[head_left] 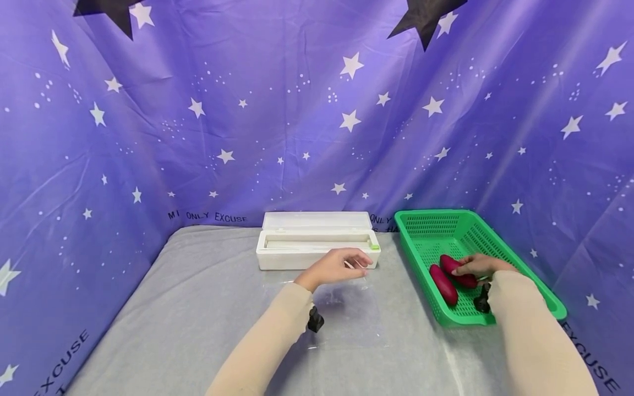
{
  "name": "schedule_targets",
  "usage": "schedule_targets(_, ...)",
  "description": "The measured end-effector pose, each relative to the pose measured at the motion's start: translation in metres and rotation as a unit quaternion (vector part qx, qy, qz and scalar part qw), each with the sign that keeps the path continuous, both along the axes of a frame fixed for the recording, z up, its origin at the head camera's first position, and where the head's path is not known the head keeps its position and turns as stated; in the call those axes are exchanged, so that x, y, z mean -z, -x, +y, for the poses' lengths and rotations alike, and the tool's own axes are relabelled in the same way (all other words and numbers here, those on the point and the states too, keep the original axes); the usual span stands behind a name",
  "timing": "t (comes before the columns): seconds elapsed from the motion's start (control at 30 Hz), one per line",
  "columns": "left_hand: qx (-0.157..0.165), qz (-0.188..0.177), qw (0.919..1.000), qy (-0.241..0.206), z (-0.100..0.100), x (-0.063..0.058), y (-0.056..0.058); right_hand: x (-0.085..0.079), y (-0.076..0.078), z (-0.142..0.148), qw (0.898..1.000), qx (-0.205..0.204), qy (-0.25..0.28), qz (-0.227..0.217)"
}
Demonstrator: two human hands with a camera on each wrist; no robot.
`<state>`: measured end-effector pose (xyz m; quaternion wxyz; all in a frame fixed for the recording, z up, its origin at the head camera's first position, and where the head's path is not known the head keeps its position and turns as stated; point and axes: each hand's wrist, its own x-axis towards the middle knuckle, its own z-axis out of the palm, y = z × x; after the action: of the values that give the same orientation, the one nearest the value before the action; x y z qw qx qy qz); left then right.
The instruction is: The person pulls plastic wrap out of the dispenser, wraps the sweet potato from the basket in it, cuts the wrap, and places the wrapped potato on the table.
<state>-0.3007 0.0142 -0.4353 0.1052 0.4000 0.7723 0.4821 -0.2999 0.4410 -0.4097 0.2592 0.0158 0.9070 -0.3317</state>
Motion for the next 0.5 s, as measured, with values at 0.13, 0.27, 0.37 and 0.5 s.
schedule_targets(0.13,0.003,0.002,1.0,0.005,0.002,-0.001,0.002,-0.005,0.0,-0.002,0.999,0.024,0.041,-0.01)
schedule_targets(0.27,0.005,0.002,0.9999,0.012,0.005,-0.002,0.002,-0.005,0.003,-0.001,0.998,0.029,0.059,-0.011)
schedule_targets(0.37,0.007,-0.001,0.9999,0.015,0.007,-0.003,0.001,-0.008,0.004,0.0,0.998,0.02,0.055,-0.006)
schedule_targets(0.5,0.001,-0.005,0.9998,0.021,0.01,-0.003,0.001,-0.017,0.002,-0.002,0.999,-0.005,0.049,0.007)
